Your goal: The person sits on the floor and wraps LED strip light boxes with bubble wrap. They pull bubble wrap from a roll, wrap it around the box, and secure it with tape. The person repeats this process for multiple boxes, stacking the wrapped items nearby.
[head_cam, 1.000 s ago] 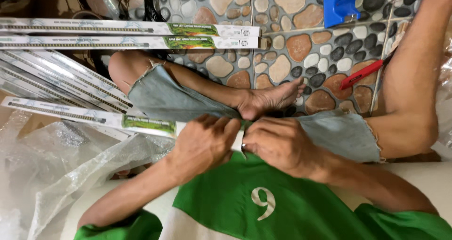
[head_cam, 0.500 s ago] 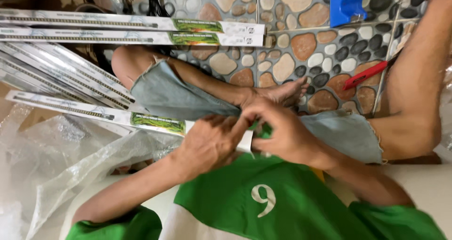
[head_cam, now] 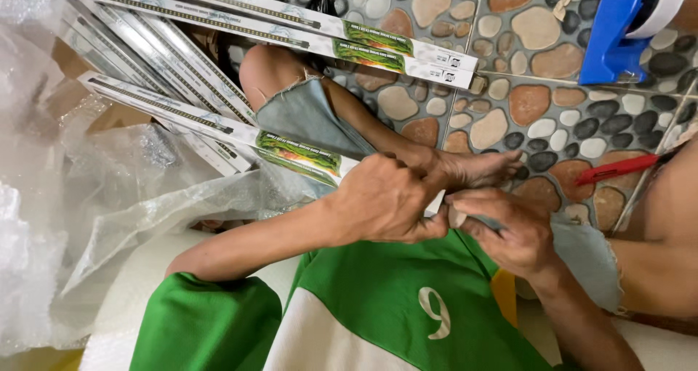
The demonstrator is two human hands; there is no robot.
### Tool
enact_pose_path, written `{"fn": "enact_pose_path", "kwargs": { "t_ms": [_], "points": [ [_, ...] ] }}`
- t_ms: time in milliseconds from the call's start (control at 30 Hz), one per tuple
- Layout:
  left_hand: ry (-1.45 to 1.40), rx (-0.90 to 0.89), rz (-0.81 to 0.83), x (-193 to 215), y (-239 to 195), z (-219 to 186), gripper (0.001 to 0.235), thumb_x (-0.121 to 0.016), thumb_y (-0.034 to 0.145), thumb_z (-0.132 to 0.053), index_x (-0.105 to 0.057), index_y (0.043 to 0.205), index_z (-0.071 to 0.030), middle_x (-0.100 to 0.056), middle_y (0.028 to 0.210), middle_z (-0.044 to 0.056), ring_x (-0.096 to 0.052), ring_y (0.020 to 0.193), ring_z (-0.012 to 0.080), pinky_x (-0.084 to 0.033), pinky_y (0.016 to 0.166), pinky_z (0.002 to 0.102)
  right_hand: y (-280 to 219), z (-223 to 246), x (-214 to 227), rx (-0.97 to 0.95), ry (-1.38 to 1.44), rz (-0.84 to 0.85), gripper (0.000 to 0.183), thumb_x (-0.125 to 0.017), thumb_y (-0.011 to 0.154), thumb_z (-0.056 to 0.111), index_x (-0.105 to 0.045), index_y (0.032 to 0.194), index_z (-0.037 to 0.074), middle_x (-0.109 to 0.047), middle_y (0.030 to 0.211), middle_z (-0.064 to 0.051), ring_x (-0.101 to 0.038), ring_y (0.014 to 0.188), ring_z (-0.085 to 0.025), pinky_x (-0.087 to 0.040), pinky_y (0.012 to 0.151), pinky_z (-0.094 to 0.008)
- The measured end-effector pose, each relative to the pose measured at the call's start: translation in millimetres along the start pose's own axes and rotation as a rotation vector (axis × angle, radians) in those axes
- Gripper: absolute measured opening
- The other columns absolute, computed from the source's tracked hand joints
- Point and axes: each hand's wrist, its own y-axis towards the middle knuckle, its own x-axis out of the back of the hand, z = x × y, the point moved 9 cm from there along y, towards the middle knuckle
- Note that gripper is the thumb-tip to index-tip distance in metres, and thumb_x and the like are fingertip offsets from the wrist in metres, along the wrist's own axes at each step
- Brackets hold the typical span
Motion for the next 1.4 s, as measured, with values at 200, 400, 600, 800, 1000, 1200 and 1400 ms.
{"fn": "enact_pose_path", "kwargs": {
  "t_ms": [200, 400, 600, 800, 1000, 1200, 1400],
  "points": [
    [-0.167, -0.110, 0.042, 23, 2, -2, 0.050, -0.053, 0.088, -0.058, -0.061, 0.097, -0.009, -0.065, 0.063, 0.013, -0.070, 0.057, 0.0410, -0.054, 0.059, 0.049, 30, 11, -12, -0.040, 0.134, 0.075, 0.023, -0.080, 0.088, 0.010, -0.084, 0.109, 0.005, -0.078, 0.096, -0.010, -0.077, 0.074, -0.026, -0.061, 0.064, -0.038],
    [-0.208, -0.144, 0.111, 39, 5, -5, 0.067, -0.066, 0.084, -0.069, -0.066, 0.097, -0.004, -0.067, 0.064, 0.017, -0.071, 0.058, 0.0408, -0.056, 0.060, 0.049, 23, 6, -18, 0.011, 0.043, 0.114, 0.019, -0.078, 0.093, 0.022, -0.085, 0.108, 0.014, -0.073, 0.107, -0.008, -0.072, 0.085, -0.021, -0.058, 0.076, -0.036],
    [-0.214, -0.122, 0.135, 15, -12, -12, 0.061, -0.056, 0.096, -0.067, -0.063, 0.088, -0.007, -0.066, 0.062, 0.014, -0.071, 0.054, 0.0368, -0.054, 0.059, 0.047, 38, -13, -43, -0.086, 0.467, 0.340, 0.012, -0.086, 0.086, 0.015, -0.084, 0.096, 0.008, -0.068, 0.086, -0.008, -0.069, 0.072, -0.020, -0.061, 0.072, -0.038],
    [-0.054, -0.122, 0.062, 11, -17, -8, 0.053, -0.049, 0.103, -0.061, -0.063, 0.094, -0.011, -0.067, 0.063, 0.009, -0.073, 0.057, 0.0311, -0.056, 0.063, 0.044, 18, -67, -60, -0.353, 0.458, 0.275, 0.046, -0.097, 0.077, 0.030, -0.067, 0.101, 0.004, -0.071, 0.084, -0.004, -0.066, 0.077, -0.011, -0.058, 0.072, -0.034],
    [0.131, -0.132, -0.102, -19, -25, -5, 0.050, -0.040, 0.104, -0.058, -0.059, 0.097, -0.013, -0.060, 0.066, 0.005, -0.070, 0.055, 0.0286, -0.054, 0.069, 0.041, -12, -79, -80, -0.353, 0.612, 0.272, 0.027, -0.084, 0.090, 0.014, -0.062, 0.103, 0.005, -0.060, 0.087, -0.001, -0.058, 0.081, -0.014, -0.051, 0.071, -0.032],
    [0.192, -0.149, -0.134, -71, -40, 44, 0.042, -0.070, 0.096, -0.044, -0.061, 0.120, -0.010, -0.054, 0.090, 0.009, -0.062, 0.077, 0.0335, -0.050, 0.078, 0.046, 5, -79, -58, -0.520, 0.160, 0.340, 0.053, -0.089, 0.086, 0.031, -0.060, 0.121, 0.004, -0.071, 0.109, -0.020, -0.072, 0.109, -0.041, -0.054, 0.093, -0.051],
    [0.321, 0.214, 0.242, -101, -140, 196, 0.013, -0.065, 0.089, -0.027, -0.067, 0.101, -0.023, -0.070, 0.084, 0.004, -0.073, 0.079, 0.0291, -0.054, 0.074, 0.046, -15, -114, -42, -0.801, -0.305, 0.591, 0.052, -0.084, 0.075, 0.023, -0.063, 0.122, 0.013, -0.075, 0.118, -0.024, -0.072, 0.113, -0.047, -0.056, 0.094, -0.058]
  ]
}}
